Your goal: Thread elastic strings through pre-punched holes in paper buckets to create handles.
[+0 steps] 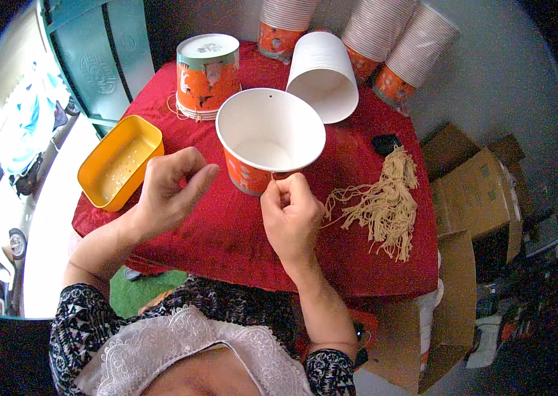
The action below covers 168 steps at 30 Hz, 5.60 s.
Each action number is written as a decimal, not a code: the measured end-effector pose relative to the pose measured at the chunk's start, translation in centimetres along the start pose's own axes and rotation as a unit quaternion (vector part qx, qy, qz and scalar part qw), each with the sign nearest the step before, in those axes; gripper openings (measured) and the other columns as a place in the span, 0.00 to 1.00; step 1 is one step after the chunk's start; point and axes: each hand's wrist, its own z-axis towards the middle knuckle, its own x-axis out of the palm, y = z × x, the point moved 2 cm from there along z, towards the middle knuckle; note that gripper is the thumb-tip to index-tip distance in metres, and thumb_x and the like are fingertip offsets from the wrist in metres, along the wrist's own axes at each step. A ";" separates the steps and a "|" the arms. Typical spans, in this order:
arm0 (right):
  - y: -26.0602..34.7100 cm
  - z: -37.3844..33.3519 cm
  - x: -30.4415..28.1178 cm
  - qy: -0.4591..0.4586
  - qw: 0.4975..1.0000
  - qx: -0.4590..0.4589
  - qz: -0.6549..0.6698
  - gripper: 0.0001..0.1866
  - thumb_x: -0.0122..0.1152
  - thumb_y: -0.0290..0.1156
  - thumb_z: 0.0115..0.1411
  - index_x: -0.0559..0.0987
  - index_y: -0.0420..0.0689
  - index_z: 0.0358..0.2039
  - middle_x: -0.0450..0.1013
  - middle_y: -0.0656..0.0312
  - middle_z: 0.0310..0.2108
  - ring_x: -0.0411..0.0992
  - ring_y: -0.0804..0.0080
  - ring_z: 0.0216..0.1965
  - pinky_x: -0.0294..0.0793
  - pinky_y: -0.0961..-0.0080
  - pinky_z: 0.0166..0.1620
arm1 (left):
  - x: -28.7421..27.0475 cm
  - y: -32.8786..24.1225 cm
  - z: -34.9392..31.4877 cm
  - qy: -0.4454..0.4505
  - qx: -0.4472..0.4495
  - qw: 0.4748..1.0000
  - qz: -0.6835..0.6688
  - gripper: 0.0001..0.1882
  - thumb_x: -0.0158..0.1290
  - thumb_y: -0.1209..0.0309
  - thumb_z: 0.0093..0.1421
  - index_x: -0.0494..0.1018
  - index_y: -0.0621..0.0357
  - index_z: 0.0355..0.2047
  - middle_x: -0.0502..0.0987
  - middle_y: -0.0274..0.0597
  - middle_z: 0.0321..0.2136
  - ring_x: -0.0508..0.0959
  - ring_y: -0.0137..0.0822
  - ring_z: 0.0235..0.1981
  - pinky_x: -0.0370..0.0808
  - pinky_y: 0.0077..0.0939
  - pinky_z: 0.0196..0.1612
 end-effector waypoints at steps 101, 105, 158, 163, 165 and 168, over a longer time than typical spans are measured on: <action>-10.5 2.7 1.4 0.180 0.955 -0.173 -0.162 0.06 0.55 0.20 0.51 0.73 0.36 0.32 0.74 0.45 0.27 0.75 0.44 0.28 0.76 0.55 0.30 | 12.2 11.9 2.3 0.126 -0.185 0.973 -0.050 0.13 0.50 0.68 0.56 0.75 0.71 0.28 0.77 0.56 0.24 0.77 0.42 0.27 0.72 0.36 0.33; -9.3 3.0 0.7 0.190 0.954 -0.165 -0.160 0.05 0.55 0.23 0.53 0.73 0.37 0.32 0.75 0.46 0.29 0.76 0.45 0.28 0.77 0.56 0.31 | 11.9 10.9 2.3 0.120 -0.192 0.973 -0.042 0.14 0.51 0.68 0.58 0.74 0.71 0.27 0.77 0.51 0.22 0.76 0.37 0.26 0.72 0.34 0.32; -8.9 2.5 1.8 0.158 0.979 -0.087 -0.100 0.06 0.55 0.30 0.59 0.76 0.42 0.34 0.74 0.46 0.21 0.75 0.46 0.24 0.74 0.54 0.28 | 10.8 10.7 1.1 0.137 -0.097 0.985 -0.038 0.04 0.53 0.75 0.52 0.71 0.63 0.25 0.74 0.46 0.24 0.74 0.37 0.28 0.71 0.32 0.33; -8.9 2.2 1.8 0.150 0.983 -0.054 -0.087 0.05 0.56 0.30 0.57 0.75 0.41 0.31 0.74 0.46 0.21 0.75 0.45 0.25 0.74 0.53 0.29 | 11.3 10.6 1.5 0.119 -0.033 0.992 -0.007 0.05 0.52 0.73 0.55 0.72 0.64 0.28 0.74 0.45 0.24 0.74 0.36 0.29 0.72 0.33 0.35; -8.9 2.2 1.8 0.150 0.983 -0.049 -0.092 0.04 0.57 0.26 0.54 0.74 0.40 0.30 0.73 0.45 0.22 0.75 0.45 0.27 0.73 0.55 0.28 | 11.1 10.4 1.9 0.137 -0.113 0.983 -0.045 0.08 0.53 0.71 0.57 0.72 0.64 0.31 0.74 0.42 0.24 0.73 0.33 0.27 0.72 0.30 0.31; -8.7 2.1 1.9 0.150 0.981 -0.077 -0.098 0.04 0.57 0.25 0.52 0.73 0.41 0.29 0.72 0.45 0.21 0.74 0.45 0.26 0.72 0.53 0.27 | 10.5 10.2 2.3 0.191 -0.277 0.932 -0.139 0.06 0.51 0.70 0.60 0.71 0.60 0.34 0.73 0.35 0.23 0.71 0.26 0.21 0.68 0.20 0.21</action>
